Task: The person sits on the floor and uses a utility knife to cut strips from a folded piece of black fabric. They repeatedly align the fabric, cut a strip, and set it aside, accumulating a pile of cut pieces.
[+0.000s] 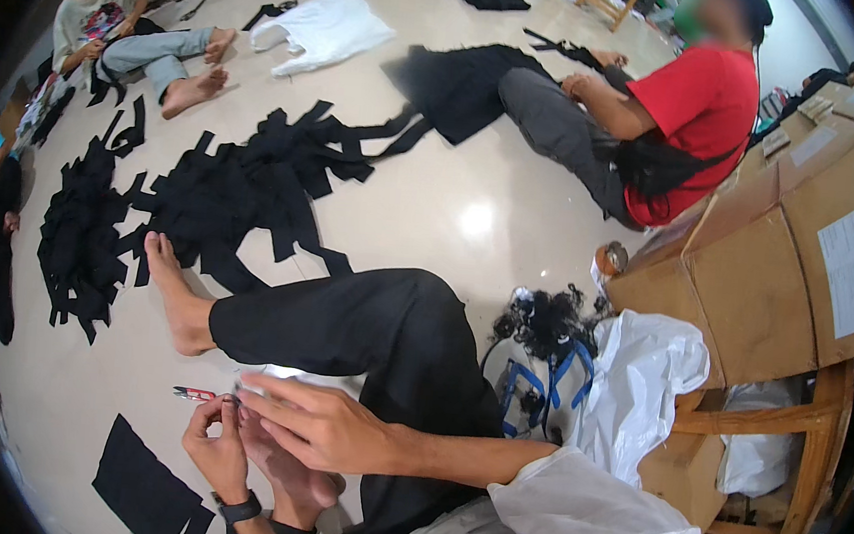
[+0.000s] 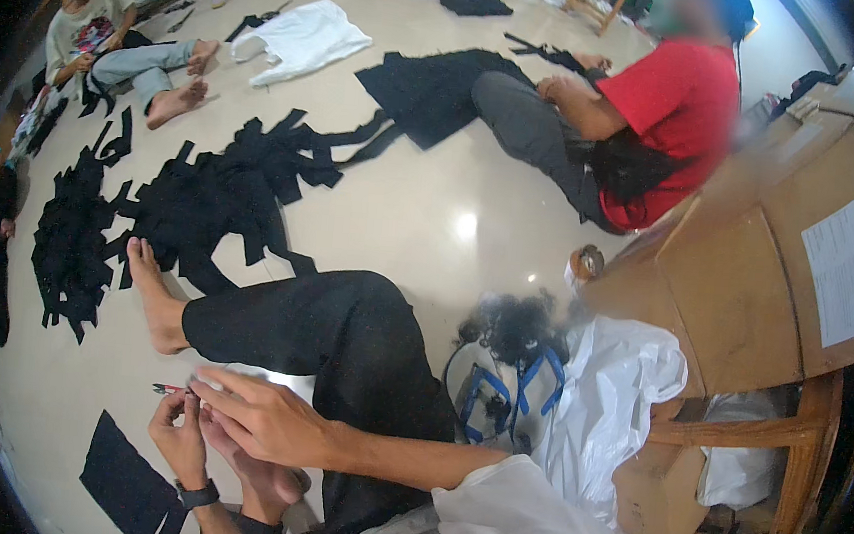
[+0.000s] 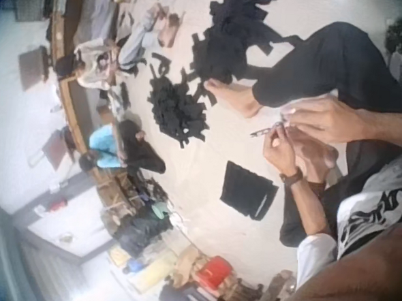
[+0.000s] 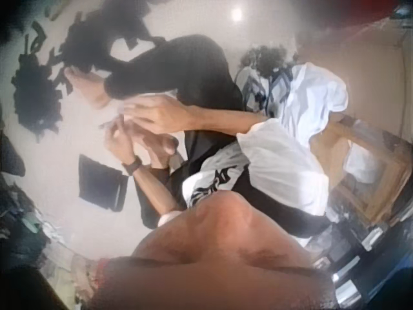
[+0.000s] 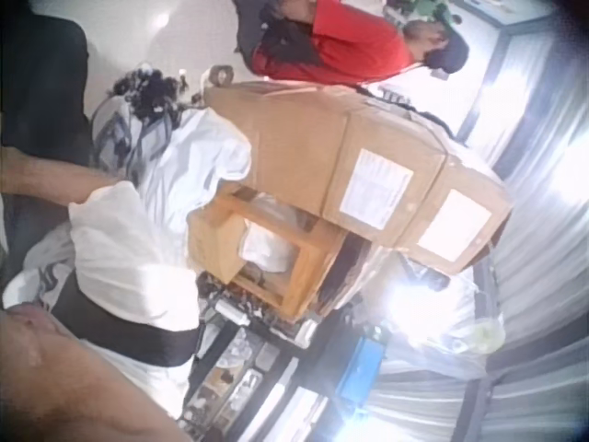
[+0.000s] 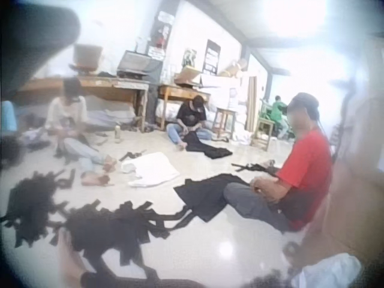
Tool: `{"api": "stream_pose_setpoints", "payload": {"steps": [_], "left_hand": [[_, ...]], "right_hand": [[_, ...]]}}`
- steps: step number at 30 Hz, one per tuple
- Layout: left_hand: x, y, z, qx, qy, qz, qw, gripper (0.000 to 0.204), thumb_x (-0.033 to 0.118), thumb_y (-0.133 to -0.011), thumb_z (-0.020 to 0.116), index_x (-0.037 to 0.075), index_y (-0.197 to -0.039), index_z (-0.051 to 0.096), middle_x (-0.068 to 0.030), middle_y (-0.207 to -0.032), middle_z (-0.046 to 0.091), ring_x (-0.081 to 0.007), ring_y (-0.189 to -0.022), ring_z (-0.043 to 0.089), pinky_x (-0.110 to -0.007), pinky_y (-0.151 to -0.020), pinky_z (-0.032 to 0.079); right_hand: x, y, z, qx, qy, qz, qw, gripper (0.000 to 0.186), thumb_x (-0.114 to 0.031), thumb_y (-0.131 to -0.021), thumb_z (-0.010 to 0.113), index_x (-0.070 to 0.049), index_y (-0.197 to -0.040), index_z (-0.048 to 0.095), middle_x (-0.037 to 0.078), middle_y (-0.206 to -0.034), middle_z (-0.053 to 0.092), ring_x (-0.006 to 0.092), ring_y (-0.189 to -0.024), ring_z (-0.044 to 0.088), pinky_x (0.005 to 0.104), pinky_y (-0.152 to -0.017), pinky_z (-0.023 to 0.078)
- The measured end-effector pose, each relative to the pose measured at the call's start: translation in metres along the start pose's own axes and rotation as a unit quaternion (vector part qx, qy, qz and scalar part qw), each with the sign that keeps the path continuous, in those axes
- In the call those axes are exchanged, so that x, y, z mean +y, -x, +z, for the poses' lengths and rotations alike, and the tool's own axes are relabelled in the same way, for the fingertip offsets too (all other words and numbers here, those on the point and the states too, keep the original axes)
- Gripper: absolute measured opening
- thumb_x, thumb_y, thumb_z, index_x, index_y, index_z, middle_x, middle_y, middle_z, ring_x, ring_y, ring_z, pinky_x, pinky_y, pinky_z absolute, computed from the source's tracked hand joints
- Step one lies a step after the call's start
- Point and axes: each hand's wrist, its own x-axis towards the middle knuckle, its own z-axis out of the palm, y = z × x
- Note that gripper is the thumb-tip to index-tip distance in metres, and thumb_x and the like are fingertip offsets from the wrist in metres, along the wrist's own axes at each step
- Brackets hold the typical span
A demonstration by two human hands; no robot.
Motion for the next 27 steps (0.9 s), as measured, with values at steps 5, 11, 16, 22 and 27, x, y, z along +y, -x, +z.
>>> {"api": "stream_pose_setpoints", "payload": {"steps": [5, 11, 16, 22, 27], "left_hand": [[0.049, -0.007, -0.005, -0.172, 0.014, 0.043, 0.984, 0.011, 0.003, -0.09, 0.077, -0.007, -0.094, 0.075, -0.0088, -0.086, 0.073, -0.0128, -0.079, 0.063, -0.029, -0.073, 0.05], [0.085, -0.001, 0.01, -0.236, 0.28, -0.034, 0.93, 0.037, 0.006, -0.091, 0.074, -0.01, -0.124, 0.069, -0.0199, -0.115, 0.073, -0.018, -0.095, 0.067, -0.032, -0.087, 0.053], [0.058, -0.003, -0.006, -0.2, 0.222, -0.085, 0.951, 0.045, 0.015, -0.098, 0.07, -0.008, -0.136, 0.062, -0.0197, -0.123, 0.071, -0.0191, -0.098, 0.067, -0.033, -0.091, 0.053], [0.038, -0.004, -0.002, -0.162, 0.241, -0.126, 0.949, 0.039, 0.016, -0.102, 0.066, -0.008, -0.132, 0.064, -0.0182, -0.122, 0.07, -0.0174, -0.098, 0.066, -0.032, -0.093, 0.051], [0.043, -0.004, -0.016, -0.17, 0.237, -0.129, 0.948, 0.038, 0.017, -0.102, 0.066, -0.007, -0.131, 0.064, -0.0186, -0.123, 0.07, -0.018, -0.099, 0.067, -0.033, -0.095, 0.051]], "right_hand": [[0.01, 0.002, -0.014, -0.003, -0.006, -0.019, 1.0, 0.04, -0.005, -0.09, 0.072, 0.0, -0.129, 0.069, 0.024, -0.132, 0.064, 0.0325, -0.104, 0.073, 0.0364, -0.087, 0.062], [0.04, 0.006, -0.143, 0.034, 0.194, -0.077, 0.977, 0.019, 0.006, -0.085, 0.07, 0.002, -0.103, 0.077, 0.013, -0.096, 0.076, 0.0212, -0.08, 0.075, 0.0298, -0.07, 0.062], [0.113, 0.12, -0.307, 0.212, 0.403, 0.313, 0.833, 0.022, -0.018, -0.096, 0.072, 0.0, -0.107, 0.076, 0.016, -0.097, 0.076, 0.0283, -0.08, 0.073, 0.0388, -0.073, 0.057], [0.15, 0.225, -0.293, 0.136, 0.567, 0.502, 0.638, 0.082, -0.048, -0.089, 0.077, -0.001, -0.149, 0.045, 0.037, -0.127, 0.061, 0.0517, -0.117, 0.062, 0.0514, -0.097, 0.053], [0.186, 0.201, -0.258, -0.031, 0.469, 0.532, 0.705, 0.071, -0.038, -0.083, 0.083, -0.002, -0.14, 0.061, 0.038, -0.131, 0.06, 0.0516, -0.117, 0.063, 0.0498, -0.099, 0.054]]}}
